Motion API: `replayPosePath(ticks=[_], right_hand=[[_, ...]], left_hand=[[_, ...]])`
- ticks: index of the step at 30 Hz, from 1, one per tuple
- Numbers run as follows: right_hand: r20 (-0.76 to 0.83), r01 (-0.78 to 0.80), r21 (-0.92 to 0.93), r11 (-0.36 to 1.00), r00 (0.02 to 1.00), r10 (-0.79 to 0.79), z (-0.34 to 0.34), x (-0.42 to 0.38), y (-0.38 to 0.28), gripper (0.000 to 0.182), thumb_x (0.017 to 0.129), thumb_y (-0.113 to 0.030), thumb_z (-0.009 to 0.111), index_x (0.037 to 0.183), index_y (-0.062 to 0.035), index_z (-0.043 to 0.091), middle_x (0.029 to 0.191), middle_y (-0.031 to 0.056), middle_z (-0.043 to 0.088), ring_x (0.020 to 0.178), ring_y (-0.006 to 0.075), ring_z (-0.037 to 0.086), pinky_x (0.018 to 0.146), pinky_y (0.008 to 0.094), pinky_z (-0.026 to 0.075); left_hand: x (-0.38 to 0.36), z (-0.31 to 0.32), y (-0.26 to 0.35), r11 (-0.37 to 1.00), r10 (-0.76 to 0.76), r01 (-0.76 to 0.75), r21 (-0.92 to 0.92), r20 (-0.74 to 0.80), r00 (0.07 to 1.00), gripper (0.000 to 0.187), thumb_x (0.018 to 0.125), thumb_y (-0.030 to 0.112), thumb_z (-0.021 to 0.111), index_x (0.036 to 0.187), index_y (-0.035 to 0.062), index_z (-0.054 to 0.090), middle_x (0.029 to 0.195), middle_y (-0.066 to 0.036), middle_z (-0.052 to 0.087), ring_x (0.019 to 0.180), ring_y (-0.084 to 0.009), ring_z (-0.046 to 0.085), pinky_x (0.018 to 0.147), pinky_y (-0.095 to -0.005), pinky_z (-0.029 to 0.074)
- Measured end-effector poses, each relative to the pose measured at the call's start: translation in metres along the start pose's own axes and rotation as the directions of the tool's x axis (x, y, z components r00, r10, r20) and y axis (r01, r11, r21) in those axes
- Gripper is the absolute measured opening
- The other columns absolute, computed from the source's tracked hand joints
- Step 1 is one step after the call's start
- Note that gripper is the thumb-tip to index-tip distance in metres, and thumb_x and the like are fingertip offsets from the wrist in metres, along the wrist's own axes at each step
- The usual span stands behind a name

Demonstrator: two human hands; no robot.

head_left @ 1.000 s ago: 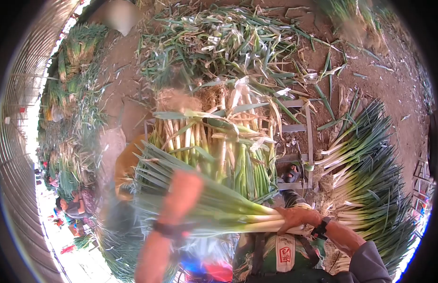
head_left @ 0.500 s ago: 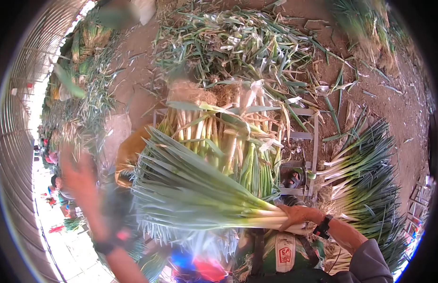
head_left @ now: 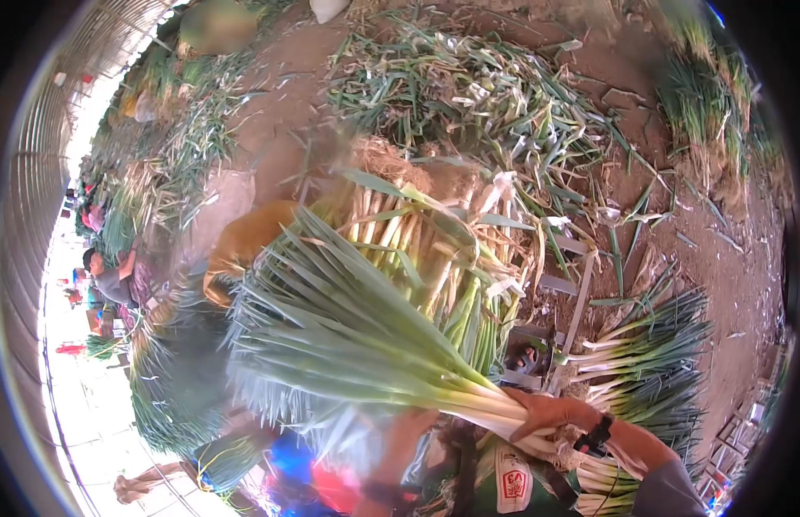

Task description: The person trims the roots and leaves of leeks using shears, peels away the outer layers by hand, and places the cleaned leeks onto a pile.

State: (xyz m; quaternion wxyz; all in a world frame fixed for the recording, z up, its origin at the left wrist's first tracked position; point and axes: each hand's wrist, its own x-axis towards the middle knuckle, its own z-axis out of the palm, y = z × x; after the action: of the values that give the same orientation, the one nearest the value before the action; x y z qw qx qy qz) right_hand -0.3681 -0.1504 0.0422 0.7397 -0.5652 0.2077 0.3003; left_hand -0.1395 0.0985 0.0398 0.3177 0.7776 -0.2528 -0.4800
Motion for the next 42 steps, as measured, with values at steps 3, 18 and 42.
replayPosePath(ticks=[3,18,42], right_hand=[[-0.033,0.114,0.036,0.993,0.993,-0.113,0.006,-0.006,0.005,0.11,0.074,-0.038,0.087,0.158,-0.0033,0.026,0.143,0.0164,0.053,0.128,0.025,0.053,0.11,0.0354,0.04],[-0.136,-0.06,0.633,0.772,0.973,0.187,0.008,-0.004,0.083,0.057,0.086,-0.037,0.064,0.126,0.004,0.064,0.104,0.0114,0.072,0.086,0.0176,0.068,0.08,0.0297,0.054],[-0.123,-0.049,0.592,0.805,0.981,0.15,0.015,-0.008,0.043,0.081,0.074,-0.033,0.085,0.139,0.0027,0.054,0.127,0.0122,0.065,0.111,0.0199,0.062,0.097,0.0315,0.049]], left_hand=[[0.0,0.0,0.05,0.954,-0.115,0.092,-0.287,-0.065,0.991,0.033,0.095,0.03,0.065,0.117,0.0047,0.07,0.102,-0.012,0.073,0.088,-0.0188,0.069,0.079,-0.0321,0.054],[0.018,-0.007,0.071,0.844,-0.087,0.083,-0.53,0.017,0.996,0.035,0.096,0.021,0.067,0.125,0.0009,0.064,0.11,-0.009,0.071,0.095,-0.0173,0.068,0.084,-0.029,0.055],[0.102,-0.157,0.068,0.972,0.203,-0.233,0.035,-0.625,0.754,0.07,0.092,0.029,0.07,0.149,-0.0002,0.043,0.149,-0.016,0.045,0.13,-0.0243,0.05,0.109,-0.0386,0.039]])
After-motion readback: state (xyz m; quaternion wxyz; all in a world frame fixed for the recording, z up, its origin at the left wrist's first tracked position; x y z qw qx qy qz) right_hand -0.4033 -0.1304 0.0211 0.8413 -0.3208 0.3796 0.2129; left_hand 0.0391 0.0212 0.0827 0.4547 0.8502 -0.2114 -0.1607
